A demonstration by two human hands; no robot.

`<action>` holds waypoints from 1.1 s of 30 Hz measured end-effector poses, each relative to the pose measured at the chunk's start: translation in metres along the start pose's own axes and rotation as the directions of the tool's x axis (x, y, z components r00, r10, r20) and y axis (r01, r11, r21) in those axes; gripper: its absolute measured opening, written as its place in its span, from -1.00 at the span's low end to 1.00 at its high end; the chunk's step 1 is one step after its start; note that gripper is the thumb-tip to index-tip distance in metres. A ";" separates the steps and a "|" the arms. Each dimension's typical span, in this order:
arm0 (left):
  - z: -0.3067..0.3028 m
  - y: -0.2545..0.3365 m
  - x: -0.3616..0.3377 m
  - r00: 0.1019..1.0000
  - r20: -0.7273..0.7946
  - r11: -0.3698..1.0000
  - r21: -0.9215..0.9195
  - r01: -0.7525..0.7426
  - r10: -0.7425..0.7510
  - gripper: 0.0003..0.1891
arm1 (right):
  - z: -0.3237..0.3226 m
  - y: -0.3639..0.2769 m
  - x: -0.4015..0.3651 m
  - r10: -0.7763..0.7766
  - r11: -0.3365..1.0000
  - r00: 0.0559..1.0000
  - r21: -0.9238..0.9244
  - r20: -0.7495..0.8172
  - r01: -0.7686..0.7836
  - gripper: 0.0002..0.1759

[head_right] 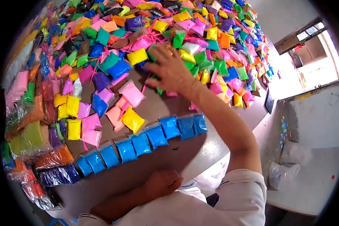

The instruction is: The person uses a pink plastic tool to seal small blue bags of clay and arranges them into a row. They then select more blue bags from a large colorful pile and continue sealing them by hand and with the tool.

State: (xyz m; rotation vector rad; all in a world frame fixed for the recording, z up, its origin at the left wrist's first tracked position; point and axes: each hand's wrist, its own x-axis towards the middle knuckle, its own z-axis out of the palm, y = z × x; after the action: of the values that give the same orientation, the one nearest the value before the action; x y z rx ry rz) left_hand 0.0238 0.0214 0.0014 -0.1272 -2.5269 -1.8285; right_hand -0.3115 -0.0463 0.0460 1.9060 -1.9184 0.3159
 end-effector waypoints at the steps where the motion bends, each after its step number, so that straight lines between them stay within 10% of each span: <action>1: 0.000 0.000 0.000 1.000 -0.021 1.000 -0.006 -0.018 0.018 -0.77 | -0.005 0.014 -0.002 0.035 0.999 0.999 -0.004 -0.012 -0.036 -0.51; 9: -0.007 0.003 0.005 0.996 0.084 0.999 0.035 0.032 -0.034 -0.72 | -0.041 0.097 -0.010 0.421 0.839 0.903 -0.343 -0.083 -0.423 -0.53; 12: -0.007 0.002 0.004 0.989 0.131 0.997 -0.022 0.069 -0.065 -0.74 | -0.016 0.099 0.020 0.246 0.866 0.904 -0.340 -0.350 -0.367 -0.64; 17: -0.010 0.005 0.006 0.983 0.162 0.994 -0.060 0.096 -0.085 -0.71 | 0.019 0.010 0.105 0.243 0.964 0.948 0.159 -0.207 -0.212 -0.64; 24: -0.029 0.010 0.008 0.983 0.150 0.991 0.070 -0.114 0.102 -0.78 | 0.101 -0.079 0.207 0.025 0.991 0.934 0.131 -0.356 0.024 -0.36; 33: 0.009 -0.015 0.001 0.999 0.045 0.977 -0.215 -0.008 0.018 -0.77 | 0.081 0.011 0.190 0.000 0.999 0.991 -0.035 -0.135 -0.004 -0.59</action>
State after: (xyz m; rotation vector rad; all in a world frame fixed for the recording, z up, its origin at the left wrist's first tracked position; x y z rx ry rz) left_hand 0.0214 0.0256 -0.0159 -0.1914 -2.3428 -2.1138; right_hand -0.3284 -0.2520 0.0597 1.8116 -1.8255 0.3986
